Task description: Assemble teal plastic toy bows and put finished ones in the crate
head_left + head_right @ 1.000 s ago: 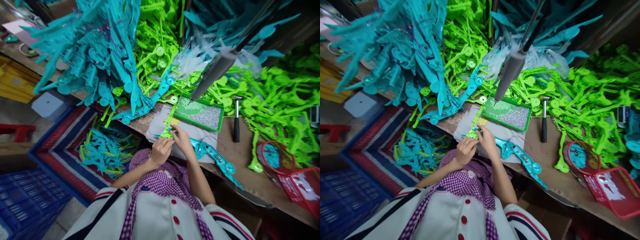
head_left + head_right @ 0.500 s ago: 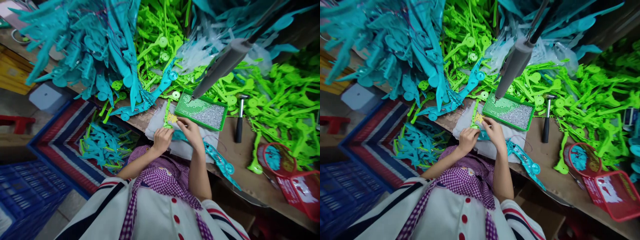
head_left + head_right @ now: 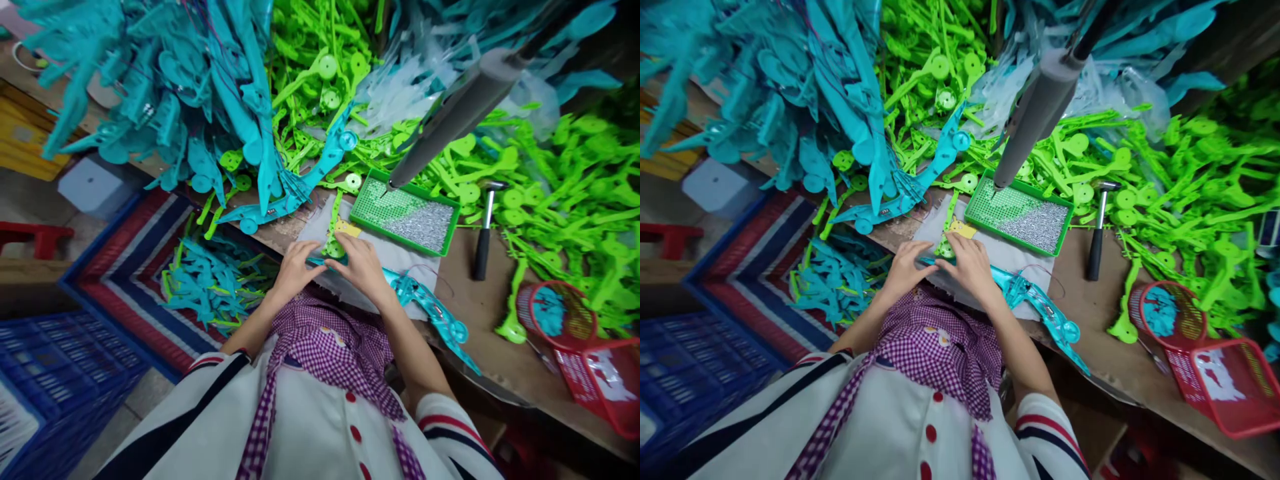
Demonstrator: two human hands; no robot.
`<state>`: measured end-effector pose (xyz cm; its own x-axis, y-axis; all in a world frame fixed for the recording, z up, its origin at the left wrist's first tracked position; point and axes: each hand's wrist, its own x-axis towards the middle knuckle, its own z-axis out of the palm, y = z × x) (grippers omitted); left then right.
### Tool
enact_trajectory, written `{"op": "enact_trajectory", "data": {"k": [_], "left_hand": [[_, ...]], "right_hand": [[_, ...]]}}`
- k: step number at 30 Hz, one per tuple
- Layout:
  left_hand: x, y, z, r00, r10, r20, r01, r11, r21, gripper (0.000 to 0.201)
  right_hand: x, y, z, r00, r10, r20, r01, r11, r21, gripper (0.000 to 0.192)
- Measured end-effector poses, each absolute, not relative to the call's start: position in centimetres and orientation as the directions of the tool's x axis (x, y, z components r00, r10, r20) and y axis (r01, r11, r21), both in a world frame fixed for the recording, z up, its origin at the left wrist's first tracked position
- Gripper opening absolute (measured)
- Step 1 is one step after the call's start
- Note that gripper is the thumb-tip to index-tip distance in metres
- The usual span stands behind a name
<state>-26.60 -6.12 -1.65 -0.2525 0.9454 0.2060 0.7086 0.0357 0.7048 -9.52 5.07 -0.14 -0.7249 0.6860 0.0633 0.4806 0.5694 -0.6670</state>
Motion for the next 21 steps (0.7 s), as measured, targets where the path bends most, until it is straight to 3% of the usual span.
{"op": "enact_trajectory", "data": {"k": [2,4,8,12,18,21], "left_hand": [[-27.5,-5.6,-2.3,-0.216,0.967,0.133,0.685,0.053,0.726,0.046],[-27.9,-5.3,-2.9,-0.196,0.975,0.104,0.653,0.051,0.755,0.037],[-27.8,-5.5,-3.8,-0.256,0.961,0.101,0.586,0.071,0.807,0.039],[-27.6,-5.7,-4.2,-0.3,0.952,0.067,0.53,0.108,0.841,0.047],[-27.5,-5.6,-4.4,-0.32,0.943,0.095,0.509,0.087,0.856,0.049],[-27.6,-5.6,-4.5,-0.32,0.942,0.098,0.515,0.086,0.853,0.048]], "right_hand": [[-9.6,5.6,-0.5,-0.745,0.666,0.041,0.48,0.577,-0.661,0.05],[-9.0,6.3,-1.0,-0.752,0.658,0.025,0.455,0.546,-0.703,0.045],[-7.8,7.7,-1.4,-0.759,0.651,-0.02,0.421,0.468,-0.777,0.061],[-8.3,8.4,-1.1,-0.816,0.576,-0.047,0.358,0.439,-0.824,0.077],[-7.6,8.7,-1.4,-0.832,0.555,-0.02,0.334,0.47,-0.817,0.079],[-7.5,9.4,-2.1,-0.871,0.492,-0.018,0.304,0.509,-0.805,0.081]]}}
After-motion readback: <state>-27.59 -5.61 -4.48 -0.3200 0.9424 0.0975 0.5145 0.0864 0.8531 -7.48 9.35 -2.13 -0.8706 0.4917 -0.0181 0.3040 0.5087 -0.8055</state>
